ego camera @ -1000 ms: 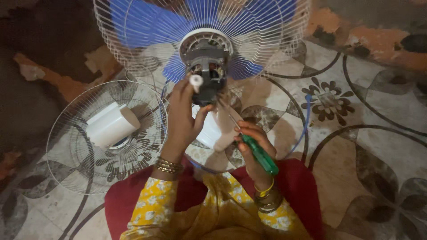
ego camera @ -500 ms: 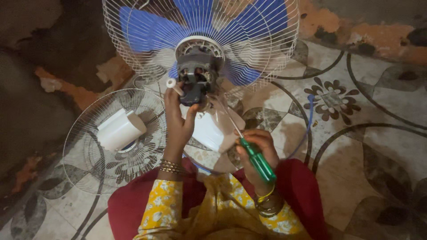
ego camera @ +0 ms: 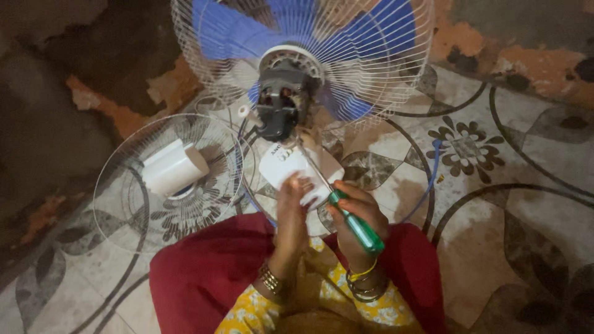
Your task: The person sits on the floor and uses a green screwdriver to work on the internal components of a blue electric fan. They repeatedly insert the screwdriver into the motor housing, turn it, and adjust wires or parts within the fan's central assembly.
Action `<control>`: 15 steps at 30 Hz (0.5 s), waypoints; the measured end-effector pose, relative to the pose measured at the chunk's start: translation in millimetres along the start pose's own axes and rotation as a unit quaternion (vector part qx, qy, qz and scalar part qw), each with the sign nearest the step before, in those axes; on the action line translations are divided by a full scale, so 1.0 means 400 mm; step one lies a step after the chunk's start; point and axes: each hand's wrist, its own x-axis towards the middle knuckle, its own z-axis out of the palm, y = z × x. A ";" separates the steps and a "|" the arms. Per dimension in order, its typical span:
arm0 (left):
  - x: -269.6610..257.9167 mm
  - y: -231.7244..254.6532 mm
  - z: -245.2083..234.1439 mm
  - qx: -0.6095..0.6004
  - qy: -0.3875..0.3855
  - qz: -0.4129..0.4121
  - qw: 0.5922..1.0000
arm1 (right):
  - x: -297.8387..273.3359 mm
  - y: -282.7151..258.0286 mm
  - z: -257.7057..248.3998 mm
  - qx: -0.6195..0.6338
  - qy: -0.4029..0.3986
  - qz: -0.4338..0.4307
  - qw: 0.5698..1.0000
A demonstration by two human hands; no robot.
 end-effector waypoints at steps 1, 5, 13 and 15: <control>-0.030 -0.011 0.009 -0.093 -0.070 -0.041 0.992 | 0.001 -0.006 0.004 -0.006 0.000 -0.004 1.000; -0.039 0.008 0.044 -0.158 -0.129 -0.066 0.977 | 0.022 -0.021 0.029 -0.074 -0.043 -0.065 0.994; 0.010 0.065 0.041 -0.119 -0.095 -0.094 0.984 | 0.029 -0.085 0.019 -0.094 -0.128 0.006 0.987; 0.024 0.073 0.054 -0.143 -0.100 -0.080 0.981 | 0.038 -0.096 0.011 -0.098 -0.142 -0.022 0.985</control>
